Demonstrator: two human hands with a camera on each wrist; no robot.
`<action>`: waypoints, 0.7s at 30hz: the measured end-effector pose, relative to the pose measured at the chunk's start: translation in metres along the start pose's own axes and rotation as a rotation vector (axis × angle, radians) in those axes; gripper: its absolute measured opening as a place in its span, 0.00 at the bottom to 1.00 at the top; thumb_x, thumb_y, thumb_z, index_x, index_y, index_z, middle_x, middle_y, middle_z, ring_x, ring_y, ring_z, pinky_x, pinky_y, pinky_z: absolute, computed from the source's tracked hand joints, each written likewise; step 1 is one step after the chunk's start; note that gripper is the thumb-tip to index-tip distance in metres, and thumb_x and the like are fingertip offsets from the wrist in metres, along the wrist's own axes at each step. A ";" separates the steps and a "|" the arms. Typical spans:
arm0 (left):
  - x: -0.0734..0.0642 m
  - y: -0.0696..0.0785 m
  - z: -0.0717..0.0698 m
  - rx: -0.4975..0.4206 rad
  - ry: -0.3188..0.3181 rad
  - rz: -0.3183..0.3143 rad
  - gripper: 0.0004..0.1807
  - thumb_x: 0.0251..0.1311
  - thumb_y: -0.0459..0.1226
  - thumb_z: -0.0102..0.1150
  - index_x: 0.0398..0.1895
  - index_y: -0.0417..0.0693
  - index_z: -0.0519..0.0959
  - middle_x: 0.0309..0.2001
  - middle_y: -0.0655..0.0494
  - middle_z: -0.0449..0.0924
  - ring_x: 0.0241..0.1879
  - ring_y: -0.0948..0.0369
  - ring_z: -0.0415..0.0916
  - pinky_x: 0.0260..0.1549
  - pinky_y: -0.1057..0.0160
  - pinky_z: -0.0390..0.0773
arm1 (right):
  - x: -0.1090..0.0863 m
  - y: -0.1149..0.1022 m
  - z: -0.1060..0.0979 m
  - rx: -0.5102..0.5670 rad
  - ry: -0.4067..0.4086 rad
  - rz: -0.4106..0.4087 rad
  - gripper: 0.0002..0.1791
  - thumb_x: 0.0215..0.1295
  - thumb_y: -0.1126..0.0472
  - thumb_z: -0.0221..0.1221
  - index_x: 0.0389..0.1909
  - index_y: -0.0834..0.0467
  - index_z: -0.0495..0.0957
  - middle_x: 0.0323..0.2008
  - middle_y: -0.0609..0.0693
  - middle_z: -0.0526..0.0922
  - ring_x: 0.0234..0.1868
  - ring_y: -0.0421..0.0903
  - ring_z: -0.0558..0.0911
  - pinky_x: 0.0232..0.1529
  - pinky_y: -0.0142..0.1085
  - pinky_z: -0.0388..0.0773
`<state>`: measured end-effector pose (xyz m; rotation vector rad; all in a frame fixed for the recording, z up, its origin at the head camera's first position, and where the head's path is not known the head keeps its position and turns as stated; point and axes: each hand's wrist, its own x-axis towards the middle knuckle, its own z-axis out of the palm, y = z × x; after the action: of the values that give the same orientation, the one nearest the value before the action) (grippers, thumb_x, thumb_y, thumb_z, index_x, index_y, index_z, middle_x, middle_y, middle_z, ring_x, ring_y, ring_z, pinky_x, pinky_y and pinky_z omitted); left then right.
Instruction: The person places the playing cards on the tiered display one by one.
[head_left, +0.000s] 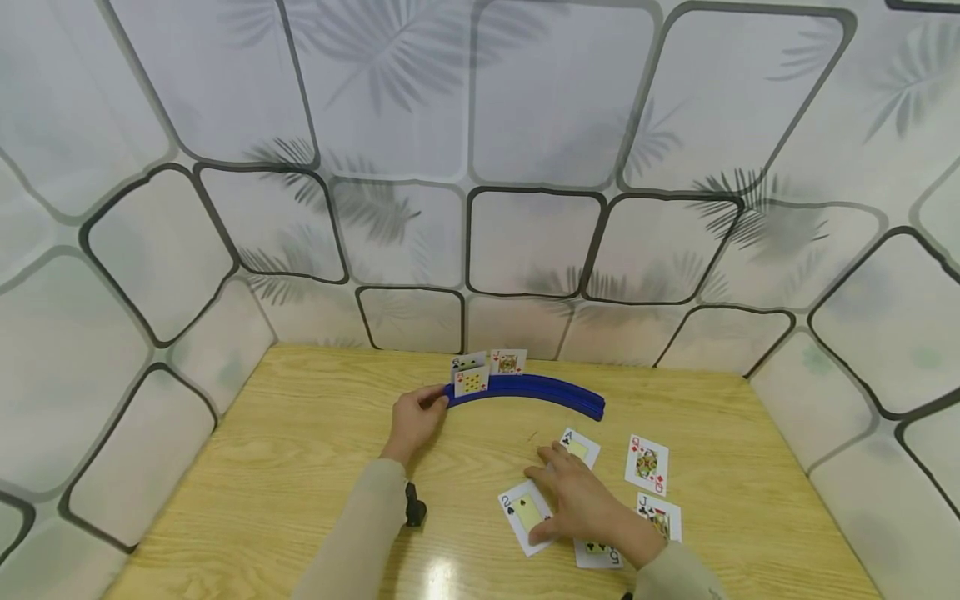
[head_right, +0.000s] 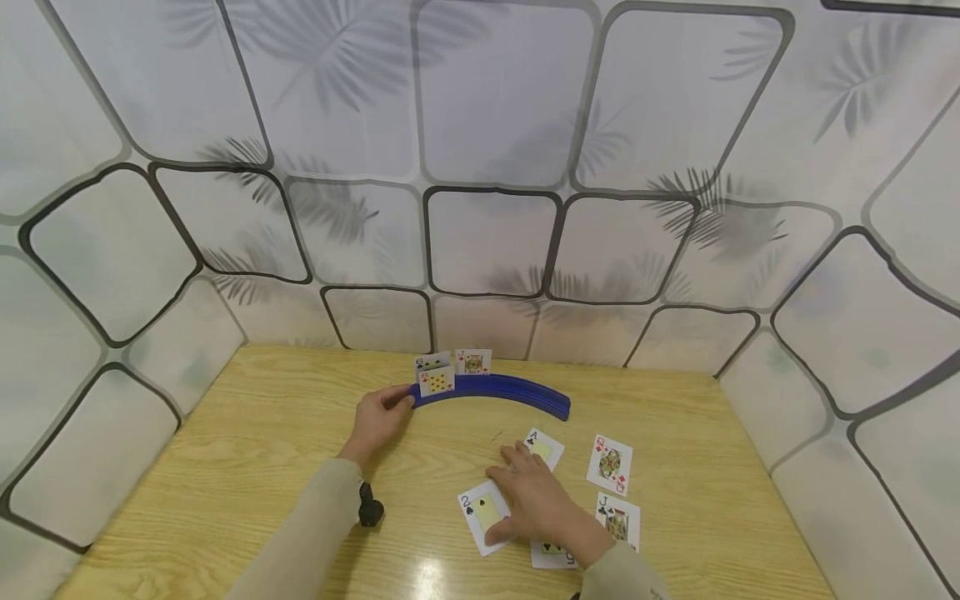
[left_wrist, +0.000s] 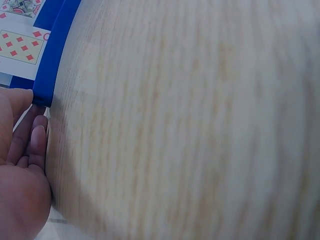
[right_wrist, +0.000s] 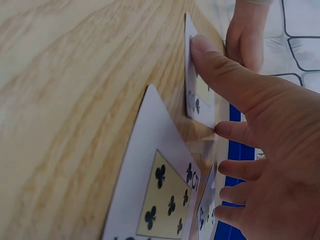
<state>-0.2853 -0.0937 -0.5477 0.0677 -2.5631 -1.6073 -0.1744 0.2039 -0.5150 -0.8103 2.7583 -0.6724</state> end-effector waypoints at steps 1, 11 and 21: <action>0.000 0.000 0.000 -0.001 0.000 -0.002 0.16 0.71 0.34 0.63 0.58 0.39 0.86 0.58 0.41 0.87 0.61 0.45 0.83 0.64 0.44 0.80 | 0.000 0.000 0.000 0.003 0.000 0.001 0.53 0.42 0.38 0.81 0.69 0.61 0.77 0.76 0.71 0.65 0.79 0.76 0.58 0.75 0.71 0.58; 0.001 0.000 0.000 -0.003 0.001 -0.011 0.15 0.71 0.34 0.64 0.58 0.40 0.87 0.57 0.42 0.88 0.60 0.45 0.83 0.63 0.45 0.80 | 0.003 0.001 0.003 0.013 0.030 0.013 0.50 0.41 0.39 0.81 0.66 0.60 0.80 0.74 0.70 0.69 0.78 0.77 0.60 0.74 0.71 0.60; 0.002 -0.001 0.000 -0.006 0.005 0.004 0.15 0.70 0.34 0.64 0.57 0.39 0.87 0.56 0.42 0.88 0.59 0.45 0.84 0.62 0.45 0.81 | 0.005 0.002 0.003 0.021 0.035 -0.003 0.49 0.42 0.41 0.81 0.63 0.62 0.79 0.72 0.70 0.71 0.76 0.77 0.63 0.74 0.71 0.61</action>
<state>-0.2871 -0.0948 -0.5488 0.0667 -2.5528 -1.6112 -0.1781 0.2017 -0.5190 -0.8064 2.7767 -0.7220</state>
